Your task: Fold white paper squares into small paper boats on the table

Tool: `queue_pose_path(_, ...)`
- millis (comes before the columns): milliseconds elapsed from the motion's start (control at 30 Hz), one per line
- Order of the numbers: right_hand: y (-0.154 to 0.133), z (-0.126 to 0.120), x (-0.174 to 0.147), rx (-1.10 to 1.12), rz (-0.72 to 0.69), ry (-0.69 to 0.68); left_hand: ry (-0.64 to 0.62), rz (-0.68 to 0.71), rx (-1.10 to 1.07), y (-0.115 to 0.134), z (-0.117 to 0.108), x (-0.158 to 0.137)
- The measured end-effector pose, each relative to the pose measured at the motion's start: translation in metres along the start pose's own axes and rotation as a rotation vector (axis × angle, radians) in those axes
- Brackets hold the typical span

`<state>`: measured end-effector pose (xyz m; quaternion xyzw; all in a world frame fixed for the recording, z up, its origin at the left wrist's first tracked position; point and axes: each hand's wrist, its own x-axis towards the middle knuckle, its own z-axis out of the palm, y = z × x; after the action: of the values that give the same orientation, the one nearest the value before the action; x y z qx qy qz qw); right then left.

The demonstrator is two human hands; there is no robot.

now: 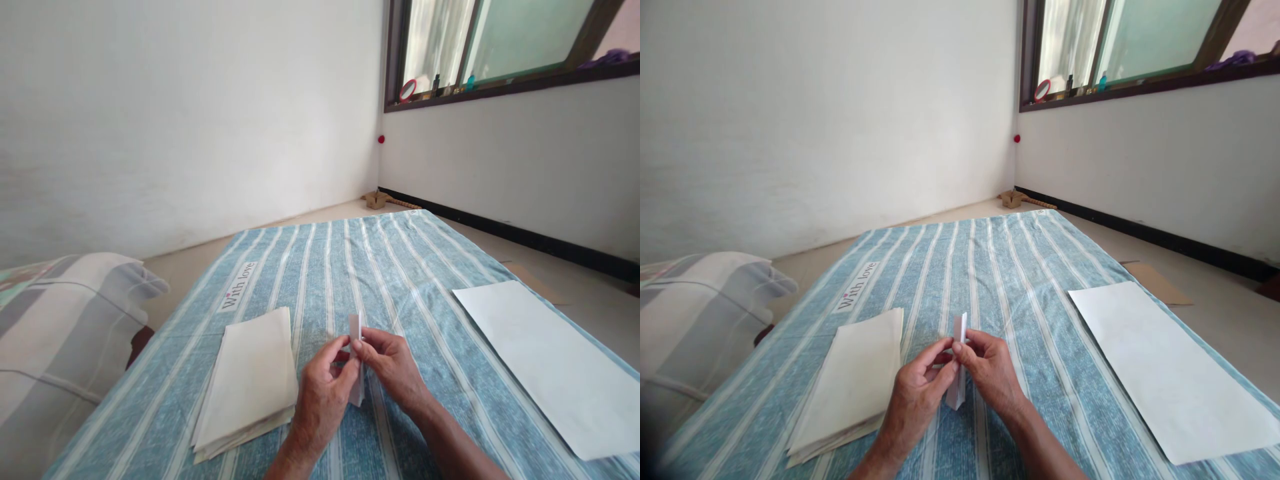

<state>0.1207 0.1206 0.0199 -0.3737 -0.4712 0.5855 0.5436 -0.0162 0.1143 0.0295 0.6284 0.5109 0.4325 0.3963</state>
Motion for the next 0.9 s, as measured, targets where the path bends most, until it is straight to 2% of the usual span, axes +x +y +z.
queue_pose_path(133,0.0028,-0.0035,-0.0001,0.036,0.004,-0.02,-0.025,0.002,0.001,0.0001,-0.0014,-0.0012)
queue_pose_path(300,0.0051,-0.0043,-0.0009,0.038,-0.009,-0.033,0.04,0.093,0.142,0.0011,-0.0015,-0.0023)
queue_pose_path(400,0.0053,-0.0049,-0.0014,0.022,-0.019,-0.038,0.01,0.123,0.149,0.0021,-0.0026,-0.0016)
queue_pose_path(533,0.0041,-0.0057,-0.0019,0.038,-0.03,-0.053,-0.034,0.11,0.116,0.0038,-0.0044,-0.0006)
queue_pose_path(900,0.0008,-0.0046,-0.0041,0.062,-0.023,-0.068,-0.03,0.071,0.111,0.004,-0.0046,-0.0007)
